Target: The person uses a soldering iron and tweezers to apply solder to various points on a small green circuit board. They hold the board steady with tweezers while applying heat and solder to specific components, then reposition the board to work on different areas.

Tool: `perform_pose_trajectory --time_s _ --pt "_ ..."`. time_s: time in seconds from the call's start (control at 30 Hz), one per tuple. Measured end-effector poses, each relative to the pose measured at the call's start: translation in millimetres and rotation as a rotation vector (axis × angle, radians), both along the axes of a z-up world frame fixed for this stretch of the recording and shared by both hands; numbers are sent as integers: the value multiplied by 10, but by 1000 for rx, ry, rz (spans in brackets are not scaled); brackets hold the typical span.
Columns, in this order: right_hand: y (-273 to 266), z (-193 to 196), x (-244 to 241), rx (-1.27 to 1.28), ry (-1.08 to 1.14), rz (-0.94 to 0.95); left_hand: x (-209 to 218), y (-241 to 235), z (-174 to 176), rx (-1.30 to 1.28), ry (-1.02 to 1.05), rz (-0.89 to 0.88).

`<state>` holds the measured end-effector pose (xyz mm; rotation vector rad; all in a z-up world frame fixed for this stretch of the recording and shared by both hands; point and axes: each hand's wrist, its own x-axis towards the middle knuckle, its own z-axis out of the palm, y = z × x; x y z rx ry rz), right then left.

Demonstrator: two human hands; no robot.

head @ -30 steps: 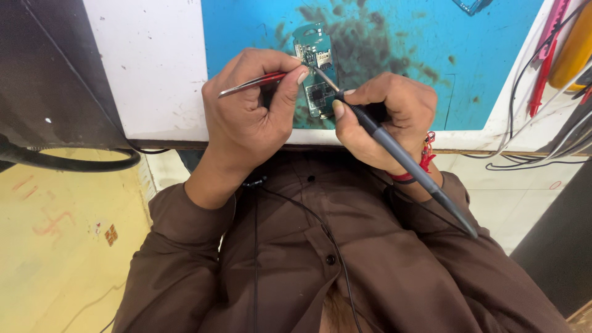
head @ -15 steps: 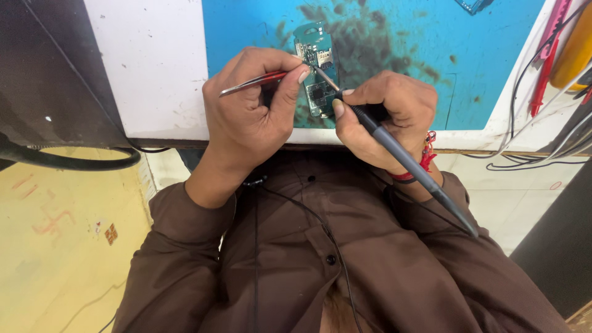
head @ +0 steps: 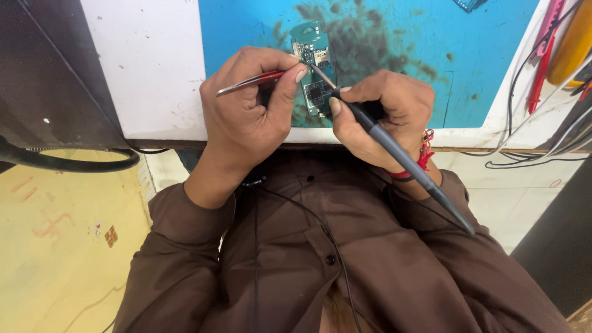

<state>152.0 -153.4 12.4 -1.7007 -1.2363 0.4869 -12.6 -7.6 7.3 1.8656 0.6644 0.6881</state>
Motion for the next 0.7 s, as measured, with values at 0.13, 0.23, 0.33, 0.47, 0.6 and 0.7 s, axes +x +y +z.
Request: perform_pose_trajectory --time_s 0.13,0.23,0.33,0.47,0.6,0.7 --pt "7 -7 -2 -1 2 -9 -14 -2 1 -2 -9 0" --pt "-2 -2 -1 -8 6 -8 -13 3 -3 8 -8 -3" --pt "10 -6 10 23 -20 13 -5 -1 -6 -1 -15 -1" --pt "5 14 0 -14 3 3 -11 -5 -8 -3 -10 1" --pt "13 1 11 12 -3 5 7 -2 -16 -4 -17 0" --pt "29 -3 12 33 -45 25 -3 -2 -13 6 -20 4"
